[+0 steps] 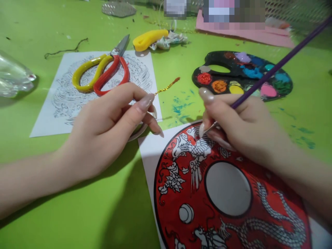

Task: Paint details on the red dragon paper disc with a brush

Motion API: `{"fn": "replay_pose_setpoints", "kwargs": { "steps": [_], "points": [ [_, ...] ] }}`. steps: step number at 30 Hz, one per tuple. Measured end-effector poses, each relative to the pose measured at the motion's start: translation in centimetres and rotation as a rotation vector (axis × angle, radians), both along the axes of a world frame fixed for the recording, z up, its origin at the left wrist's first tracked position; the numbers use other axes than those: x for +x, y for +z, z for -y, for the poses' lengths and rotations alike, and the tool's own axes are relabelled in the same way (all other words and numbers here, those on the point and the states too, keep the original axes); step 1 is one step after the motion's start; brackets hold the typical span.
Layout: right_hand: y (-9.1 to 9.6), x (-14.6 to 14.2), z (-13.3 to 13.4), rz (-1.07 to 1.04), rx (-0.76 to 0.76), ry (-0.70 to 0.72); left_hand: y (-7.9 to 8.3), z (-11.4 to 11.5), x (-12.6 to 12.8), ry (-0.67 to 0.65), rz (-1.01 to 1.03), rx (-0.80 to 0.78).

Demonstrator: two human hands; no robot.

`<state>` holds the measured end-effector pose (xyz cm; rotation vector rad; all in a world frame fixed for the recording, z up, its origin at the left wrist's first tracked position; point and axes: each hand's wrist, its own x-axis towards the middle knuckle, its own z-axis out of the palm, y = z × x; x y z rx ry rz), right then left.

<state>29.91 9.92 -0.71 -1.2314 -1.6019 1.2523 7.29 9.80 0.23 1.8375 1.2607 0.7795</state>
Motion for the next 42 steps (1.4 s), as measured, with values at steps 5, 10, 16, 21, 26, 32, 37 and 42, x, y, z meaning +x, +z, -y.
{"fn": "replay_pose_setpoints", "kwargs": {
  "steps": [5,10,16,21,26,32,37,42],
  "points": [
    [1.0,0.1,0.3,-0.074,0.062,-0.028,-0.3,-0.1,-0.2,-0.008,-0.005,-0.008],
    [2.6,0.1,0.6,-0.370,0.001,-0.125,-0.4,-0.3,-0.5,-0.049,-0.049,-0.020],
    [5.3,-0.2,1.0,-0.806,-0.407,-0.210,-0.5,-0.8,-0.6,-0.036,-0.130,0.008],
    [7.1,0.3,1.6,-0.945,-0.462,-0.201,-0.4,-0.5,-0.3,-0.041,-0.102,0.051],
    [7.7,1.0,1.7,-0.927,-0.346,-0.198,-0.1,0.1,0.1,-0.012,-0.087,0.110],
    [5.6,2.1,-0.4,-0.743,-0.169,-0.244,-0.4,0.3,-0.1,-0.010,-0.096,0.211],
    [2.3,3.5,-2.5,-0.513,0.066,-0.277,-1.2,0.5,-0.5,-0.096,-0.199,0.314],
    [0.3,4.9,-3.6,-0.275,0.248,-0.296,-2.5,0.2,-1.4,-0.239,-0.384,0.442]
  ]
}}
